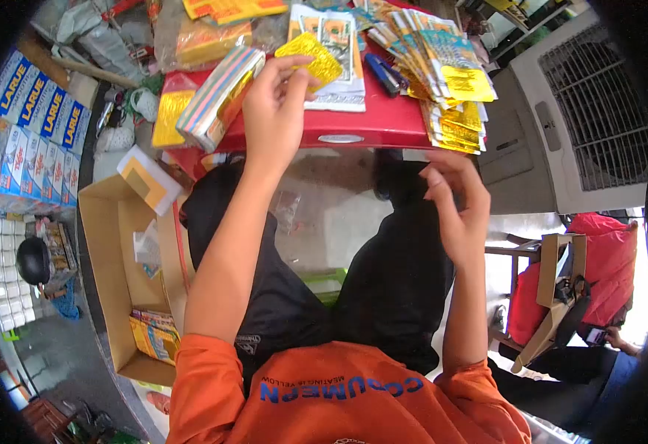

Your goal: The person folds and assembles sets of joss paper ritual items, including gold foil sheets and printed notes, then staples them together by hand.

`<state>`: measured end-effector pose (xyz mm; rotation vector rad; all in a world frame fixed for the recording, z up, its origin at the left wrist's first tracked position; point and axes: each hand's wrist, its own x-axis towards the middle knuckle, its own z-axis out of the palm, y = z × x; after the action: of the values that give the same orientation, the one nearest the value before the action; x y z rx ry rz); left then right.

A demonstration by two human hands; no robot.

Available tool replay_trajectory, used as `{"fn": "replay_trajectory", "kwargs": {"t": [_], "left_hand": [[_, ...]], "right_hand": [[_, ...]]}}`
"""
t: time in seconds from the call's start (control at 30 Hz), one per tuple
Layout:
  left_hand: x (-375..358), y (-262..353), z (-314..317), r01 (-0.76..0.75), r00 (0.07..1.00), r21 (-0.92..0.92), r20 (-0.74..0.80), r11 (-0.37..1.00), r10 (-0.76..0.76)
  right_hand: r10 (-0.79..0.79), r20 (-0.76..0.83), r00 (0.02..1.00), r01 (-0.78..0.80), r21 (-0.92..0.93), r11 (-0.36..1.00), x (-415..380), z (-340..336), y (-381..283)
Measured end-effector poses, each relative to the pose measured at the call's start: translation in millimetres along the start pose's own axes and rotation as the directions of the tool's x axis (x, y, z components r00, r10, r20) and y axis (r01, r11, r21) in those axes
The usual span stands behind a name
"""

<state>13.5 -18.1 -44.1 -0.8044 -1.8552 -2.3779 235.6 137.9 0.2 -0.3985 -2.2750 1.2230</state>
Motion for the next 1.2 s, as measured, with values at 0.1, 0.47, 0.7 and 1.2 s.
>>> {"fn": "replay_trajectory", "kwargs": {"t": [0.1,0.47,0.7,1.2], "left_hand": [[-1,3,2,0.030,1.000,0.000,-0.006,1.000,-0.030],[-72,67,-73,0.005,0.983,0.105,-0.183,0.994,0.014],[-209,11,-234,0.391,0.769,0.409,-0.637,0.824,-0.049],[-418,-179,-264,0.503,0.644,0.848,-0.497,-0.167,-0.582]], "right_hand": [[0.025,0.007,1.000,-0.024,-0.022,0.999,2,1,-2],[-0.051,0.085,0.995,0.059,-0.095,0.994,31,14,-8],[-0.025,0.141,0.990,0.017,0.060,0.998,35,45,18],[-0.018,0.162,0.987,0.027,-0.052,0.998,35,66,35]]}}
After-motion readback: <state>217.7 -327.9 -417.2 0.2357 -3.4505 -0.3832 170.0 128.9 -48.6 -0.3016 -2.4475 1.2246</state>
